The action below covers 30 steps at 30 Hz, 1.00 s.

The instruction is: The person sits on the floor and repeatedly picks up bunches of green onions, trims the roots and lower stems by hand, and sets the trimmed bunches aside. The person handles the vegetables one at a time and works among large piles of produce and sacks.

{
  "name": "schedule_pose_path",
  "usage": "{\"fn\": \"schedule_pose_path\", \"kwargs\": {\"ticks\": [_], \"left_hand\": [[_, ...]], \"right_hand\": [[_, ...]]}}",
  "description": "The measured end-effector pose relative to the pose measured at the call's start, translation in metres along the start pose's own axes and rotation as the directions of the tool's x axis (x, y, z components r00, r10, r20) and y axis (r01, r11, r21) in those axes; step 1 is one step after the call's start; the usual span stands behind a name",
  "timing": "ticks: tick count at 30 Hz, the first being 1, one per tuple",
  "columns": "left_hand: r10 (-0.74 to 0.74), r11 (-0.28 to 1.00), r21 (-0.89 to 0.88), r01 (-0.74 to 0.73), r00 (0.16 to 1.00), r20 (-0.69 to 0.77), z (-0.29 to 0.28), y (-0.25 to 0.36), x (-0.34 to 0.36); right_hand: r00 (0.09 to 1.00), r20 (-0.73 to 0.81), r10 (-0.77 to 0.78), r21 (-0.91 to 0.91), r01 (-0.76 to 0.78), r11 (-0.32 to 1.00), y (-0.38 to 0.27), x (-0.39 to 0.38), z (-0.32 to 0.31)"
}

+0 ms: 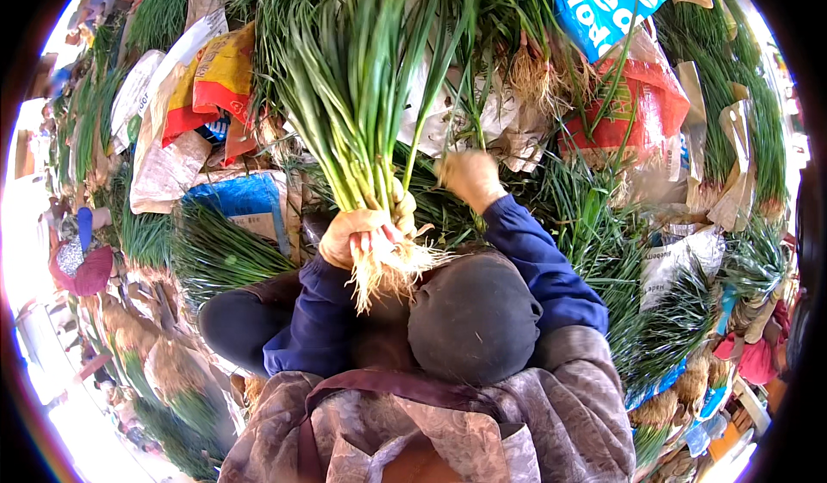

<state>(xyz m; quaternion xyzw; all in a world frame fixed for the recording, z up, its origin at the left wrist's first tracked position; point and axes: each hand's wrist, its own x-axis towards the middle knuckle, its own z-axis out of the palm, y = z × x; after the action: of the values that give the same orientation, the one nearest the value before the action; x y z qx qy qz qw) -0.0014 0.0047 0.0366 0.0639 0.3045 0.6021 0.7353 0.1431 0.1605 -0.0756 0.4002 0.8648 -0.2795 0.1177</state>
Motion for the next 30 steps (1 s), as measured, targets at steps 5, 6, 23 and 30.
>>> {"fn": "schedule_pose_path", "kwargs": {"ticks": [5, 6, 23, 30], "left_hand": [[0.245, 0.967, 0.082, -0.243, 0.969, -0.023, 0.015, 0.029, 0.004], [0.282, 0.958, 0.043, -0.283, 0.959, 0.024, 0.010, 0.031, 0.011], [0.433, 0.889, -0.347, -0.299, 0.797, 0.421, 0.020, 0.077, 0.033], [0.316, 0.915, -0.331, -0.230, 0.919, 0.235, -0.036, 0.069, 0.043]], "right_hand": [[0.967, 0.155, -0.202, 0.206, 0.169, 0.964, 0.005, -0.030, 0.000], [0.988, -0.151, -0.027, 0.296, 0.071, 0.952, 0.014, -0.022, -0.008], [0.666, -0.717, 0.205, 0.108, -0.184, 0.977, 0.099, 0.076, -0.164], [0.727, -0.528, -0.440, -0.174, 0.414, 0.893, 0.052, 0.024, -0.114]]}}
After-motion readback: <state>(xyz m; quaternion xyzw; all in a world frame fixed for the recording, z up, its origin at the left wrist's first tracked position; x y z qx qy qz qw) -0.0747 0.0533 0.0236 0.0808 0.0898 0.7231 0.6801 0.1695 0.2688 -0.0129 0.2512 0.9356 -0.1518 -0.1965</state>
